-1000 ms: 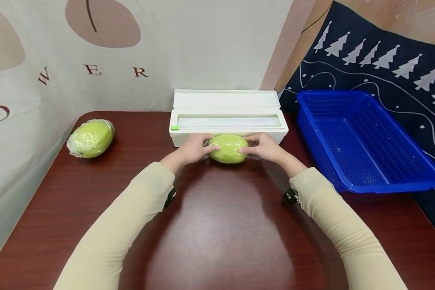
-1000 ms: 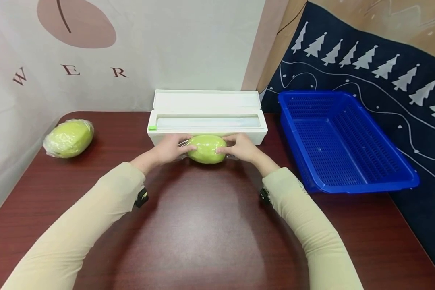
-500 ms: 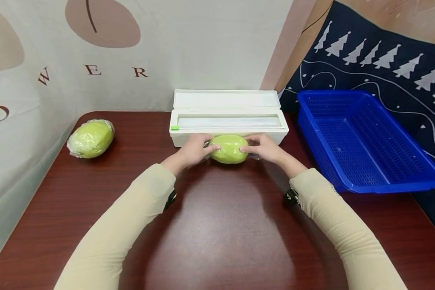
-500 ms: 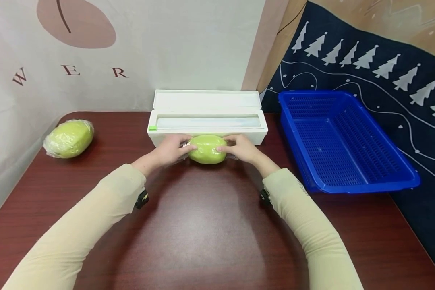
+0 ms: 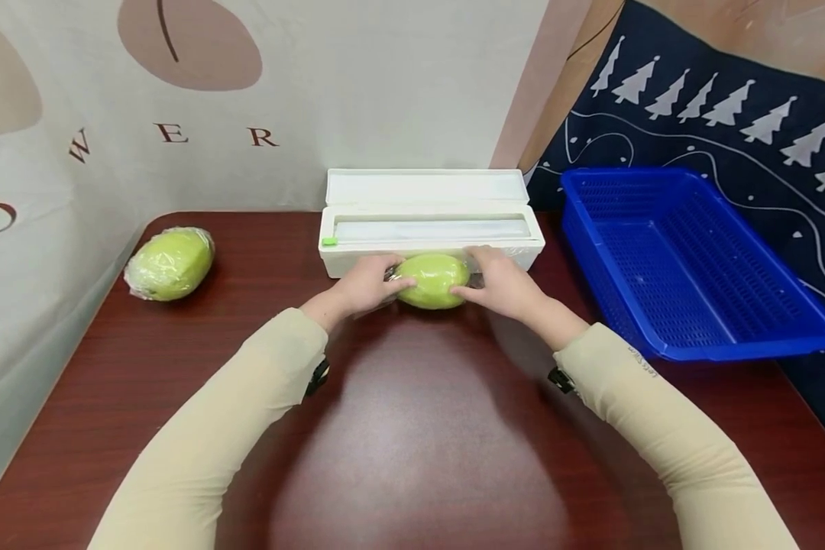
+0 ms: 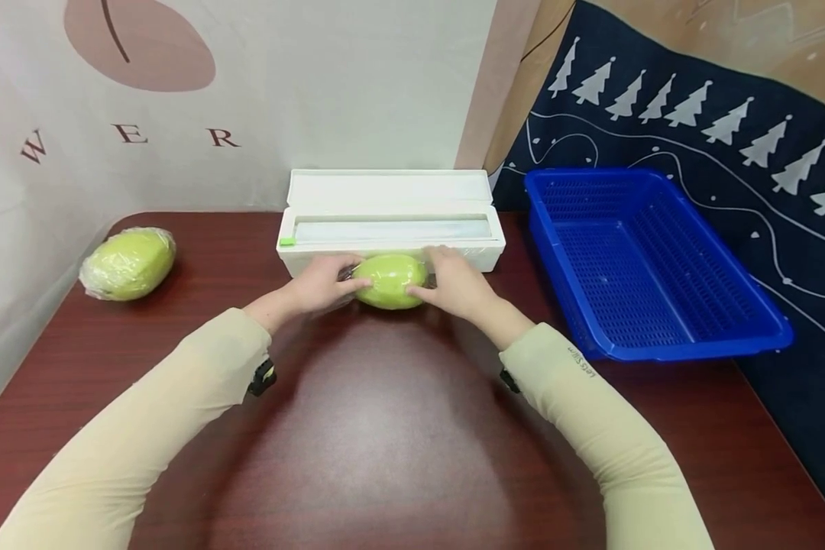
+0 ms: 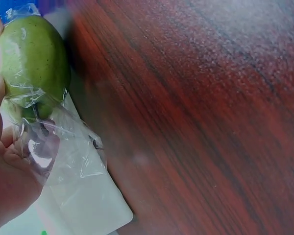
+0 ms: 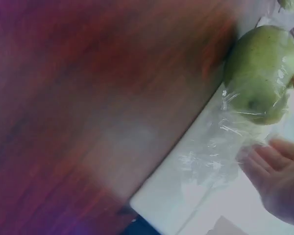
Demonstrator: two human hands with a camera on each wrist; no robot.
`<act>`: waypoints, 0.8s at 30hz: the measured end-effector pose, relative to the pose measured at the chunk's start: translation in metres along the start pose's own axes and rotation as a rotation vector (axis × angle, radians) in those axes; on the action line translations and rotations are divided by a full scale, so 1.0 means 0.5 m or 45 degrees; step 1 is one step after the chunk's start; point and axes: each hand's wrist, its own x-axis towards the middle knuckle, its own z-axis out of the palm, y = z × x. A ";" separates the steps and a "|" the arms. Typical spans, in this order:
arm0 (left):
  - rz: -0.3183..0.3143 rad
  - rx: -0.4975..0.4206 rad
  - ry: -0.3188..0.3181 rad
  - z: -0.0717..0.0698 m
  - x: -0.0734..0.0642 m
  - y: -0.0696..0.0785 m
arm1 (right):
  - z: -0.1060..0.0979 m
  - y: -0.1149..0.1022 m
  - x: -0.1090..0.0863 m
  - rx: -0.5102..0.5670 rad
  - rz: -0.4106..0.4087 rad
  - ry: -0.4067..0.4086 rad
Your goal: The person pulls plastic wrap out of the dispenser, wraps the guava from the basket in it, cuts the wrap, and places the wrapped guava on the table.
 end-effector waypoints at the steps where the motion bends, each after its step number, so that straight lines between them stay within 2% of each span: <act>1: 0.001 0.002 -0.003 0.000 -0.001 0.000 | -0.001 -0.005 0.000 -0.047 -0.038 0.007; 6: 0.006 0.000 0.018 0.002 -0.004 -0.002 | 0.006 -0.025 0.004 -0.191 -0.199 -0.036; 9: 0.015 -0.032 0.040 0.004 -0.008 -0.003 | 0.010 -0.029 0.007 -0.227 -0.213 -0.045; 16: 0.001 -0.170 0.048 -0.007 -0.024 -0.017 | 0.004 -0.020 0.006 -0.167 -0.201 -0.041; 19: -0.006 -0.163 0.052 -0.017 -0.033 -0.025 | -0.002 -0.016 0.006 -0.141 -0.247 -0.019; 24: 0.027 -0.142 0.051 -0.026 -0.042 -0.034 | -0.003 -0.012 0.010 -0.108 -0.311 0.003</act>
